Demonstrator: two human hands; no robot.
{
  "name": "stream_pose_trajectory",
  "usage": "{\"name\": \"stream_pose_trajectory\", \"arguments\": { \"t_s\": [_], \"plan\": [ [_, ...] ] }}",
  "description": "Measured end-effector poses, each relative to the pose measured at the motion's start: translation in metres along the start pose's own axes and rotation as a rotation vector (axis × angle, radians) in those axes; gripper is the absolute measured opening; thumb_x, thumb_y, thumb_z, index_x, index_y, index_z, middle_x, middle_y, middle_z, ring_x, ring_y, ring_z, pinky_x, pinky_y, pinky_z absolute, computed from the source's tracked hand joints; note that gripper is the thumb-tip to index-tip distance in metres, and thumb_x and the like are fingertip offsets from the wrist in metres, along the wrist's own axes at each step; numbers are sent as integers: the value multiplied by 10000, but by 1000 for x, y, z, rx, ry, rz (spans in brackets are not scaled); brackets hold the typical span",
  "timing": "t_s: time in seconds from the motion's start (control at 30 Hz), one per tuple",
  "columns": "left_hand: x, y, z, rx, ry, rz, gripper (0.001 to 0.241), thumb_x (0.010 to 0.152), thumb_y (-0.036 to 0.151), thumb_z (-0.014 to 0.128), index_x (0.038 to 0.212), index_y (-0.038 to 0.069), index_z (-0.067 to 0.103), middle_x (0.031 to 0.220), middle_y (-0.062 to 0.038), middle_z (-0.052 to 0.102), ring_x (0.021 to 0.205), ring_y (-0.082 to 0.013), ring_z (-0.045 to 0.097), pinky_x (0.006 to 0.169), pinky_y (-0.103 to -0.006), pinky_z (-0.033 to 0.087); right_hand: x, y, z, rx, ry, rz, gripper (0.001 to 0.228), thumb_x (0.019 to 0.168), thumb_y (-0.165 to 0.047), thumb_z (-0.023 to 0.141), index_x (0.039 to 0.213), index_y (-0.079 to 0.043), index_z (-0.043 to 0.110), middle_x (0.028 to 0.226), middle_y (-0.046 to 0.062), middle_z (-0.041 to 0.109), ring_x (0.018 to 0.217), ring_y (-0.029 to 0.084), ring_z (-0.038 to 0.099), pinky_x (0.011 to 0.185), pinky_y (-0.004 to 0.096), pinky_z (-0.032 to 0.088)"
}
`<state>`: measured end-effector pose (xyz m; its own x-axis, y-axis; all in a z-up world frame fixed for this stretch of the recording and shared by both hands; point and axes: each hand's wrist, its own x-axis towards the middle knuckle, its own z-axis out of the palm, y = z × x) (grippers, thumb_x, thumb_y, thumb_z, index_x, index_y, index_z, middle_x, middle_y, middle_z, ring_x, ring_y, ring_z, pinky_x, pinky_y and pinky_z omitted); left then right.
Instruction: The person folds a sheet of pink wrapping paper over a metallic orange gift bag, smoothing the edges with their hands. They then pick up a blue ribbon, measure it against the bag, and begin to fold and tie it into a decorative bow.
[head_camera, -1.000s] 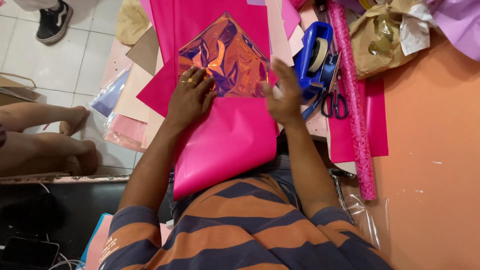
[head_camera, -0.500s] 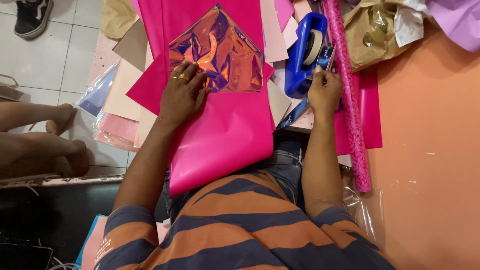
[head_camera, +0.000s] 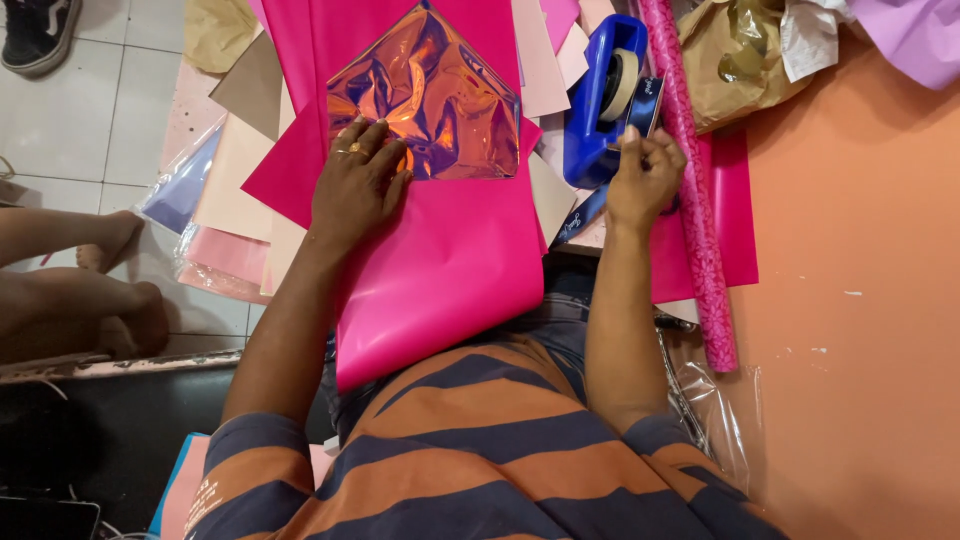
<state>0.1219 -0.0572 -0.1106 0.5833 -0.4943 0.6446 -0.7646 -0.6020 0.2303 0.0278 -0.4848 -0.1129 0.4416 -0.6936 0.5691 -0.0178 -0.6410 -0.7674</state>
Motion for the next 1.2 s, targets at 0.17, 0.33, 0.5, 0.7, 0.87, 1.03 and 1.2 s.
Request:
{"name": "stream_pose_trajectory", "arguments": {
  "t_s": [0.17,0.33,0.5,0.7,0.87,1.03,1.2],
  "plan": [
    [-1,-1,2,-7,7,-6,359,1091,371,779,1338,113,812,1381,-234,761,1309,-526,683,1155,-606,501,-26,-21,-18,184,22,-16,234,997,-245,903,852,-64,872,1051,128,691,1103,290,718,1073,391,532],
    [0,-3,2,-5,-16,20,368,1113,379,759,1355,106,805,1406,-228,744,1335,-521,658,1146,-607,511,-43,-24,-28,480,-129,432,322,1066,-281,849,828,-114,711,795,84,735,625,145,707,595,249,621],
    [2,1,-4,-11,-21,16,361,1107,368,763,1347,103,812,1388,-233,753,1319,-524,670,1136,-625,518,-44,-18,-21,896,-317,1026,309,1054,-364,806,859,-130,753,878,71,820,839,259,845,712,432,691],
    [0,-2,7,-4,-27,-2,361,1124,378,732,1344,105,815,1393,-234,749,1345,-523,654,1128,-625,516,-36,2,-30,951,-429,1159,313,1076,-393,772,879,-150,776,930,51,832,930,271,851,798,454,696],
    [1,5,-5,1,-38,-16,365,1113,375,745,1350,105,812,1402,-237,748,1360,-528,648,1135,-631,509,-35,-5,-33,963,-424,1185,316,1075,-392,772,882,-143,780,920,56,831,935,282,851,782,456,697],
    [0,6,-3,-4,-33,-49,352,1100,363,770,1333,104,821,1400,-232,755,1364,-529,648,1143,-634,501,-33,1,-31,945,-441,1203,315,1065,-400,785,882,-144,782,911,64,827,939,292,851,783,453,688],
    [-1,-1,4,-6,-9,-23,362,1096,377,776,1337,111,823,1401,-219,752,1359,-512,651,1144,-610,507,-29,6,-36,894,-486,1208,306,1066,-411,789,896,-156,782,850,39,791,845,265,825,713,426,672]
  ]
}}
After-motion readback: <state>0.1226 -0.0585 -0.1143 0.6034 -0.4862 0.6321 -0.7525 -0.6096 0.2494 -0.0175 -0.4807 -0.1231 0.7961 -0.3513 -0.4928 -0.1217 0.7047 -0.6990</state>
